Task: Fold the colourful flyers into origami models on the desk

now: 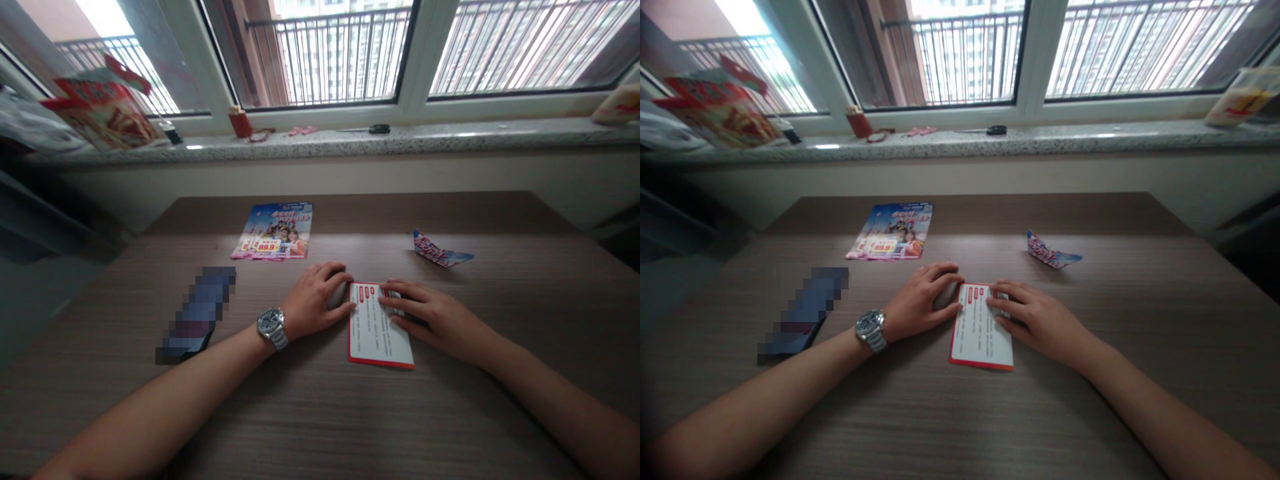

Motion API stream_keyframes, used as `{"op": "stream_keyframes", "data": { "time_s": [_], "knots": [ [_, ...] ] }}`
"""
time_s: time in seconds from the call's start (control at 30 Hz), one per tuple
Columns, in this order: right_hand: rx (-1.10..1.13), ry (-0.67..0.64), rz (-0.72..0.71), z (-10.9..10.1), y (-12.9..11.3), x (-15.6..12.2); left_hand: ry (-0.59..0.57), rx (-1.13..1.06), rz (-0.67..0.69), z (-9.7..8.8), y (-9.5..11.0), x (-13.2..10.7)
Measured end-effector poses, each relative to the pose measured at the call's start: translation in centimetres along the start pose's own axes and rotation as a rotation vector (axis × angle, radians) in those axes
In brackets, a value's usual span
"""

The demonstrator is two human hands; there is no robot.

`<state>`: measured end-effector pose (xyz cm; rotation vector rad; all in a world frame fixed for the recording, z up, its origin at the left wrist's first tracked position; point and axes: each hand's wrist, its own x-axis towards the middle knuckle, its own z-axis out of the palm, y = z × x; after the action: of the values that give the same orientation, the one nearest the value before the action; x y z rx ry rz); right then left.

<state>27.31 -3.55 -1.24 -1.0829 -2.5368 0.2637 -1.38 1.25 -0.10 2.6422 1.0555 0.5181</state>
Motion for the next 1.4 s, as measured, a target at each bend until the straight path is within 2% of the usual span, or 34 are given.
{"op": "stream_keyframes", "data": {
  "time_s": [0.67, 1.17, 1.3, 1.4],
  "knots": [
    [0.0, 0.001, -0.006, 0.1, 0.0, -0.1, 0.018, -0.07, -0.064, 0.3, -0.1, 0.3],
    [-0.002, 0.001, 0.001, 0.2, 0.1, -0.2, 0.037, -0.031, -0.042, 0.3, 0.0, 0.3],
    [-0.013, 0.012, -0.002, 0.3, 0.1, -0.1, 0.042, 0.047, 0.018, 0.3, 0.6, 0.2],
    [-0.02, 0.026, -0.006, 0.3, 0.0, -0.1, -0.041, 0.069, 0.172, 0.3, 1.5, -0.2]
  ]
}}
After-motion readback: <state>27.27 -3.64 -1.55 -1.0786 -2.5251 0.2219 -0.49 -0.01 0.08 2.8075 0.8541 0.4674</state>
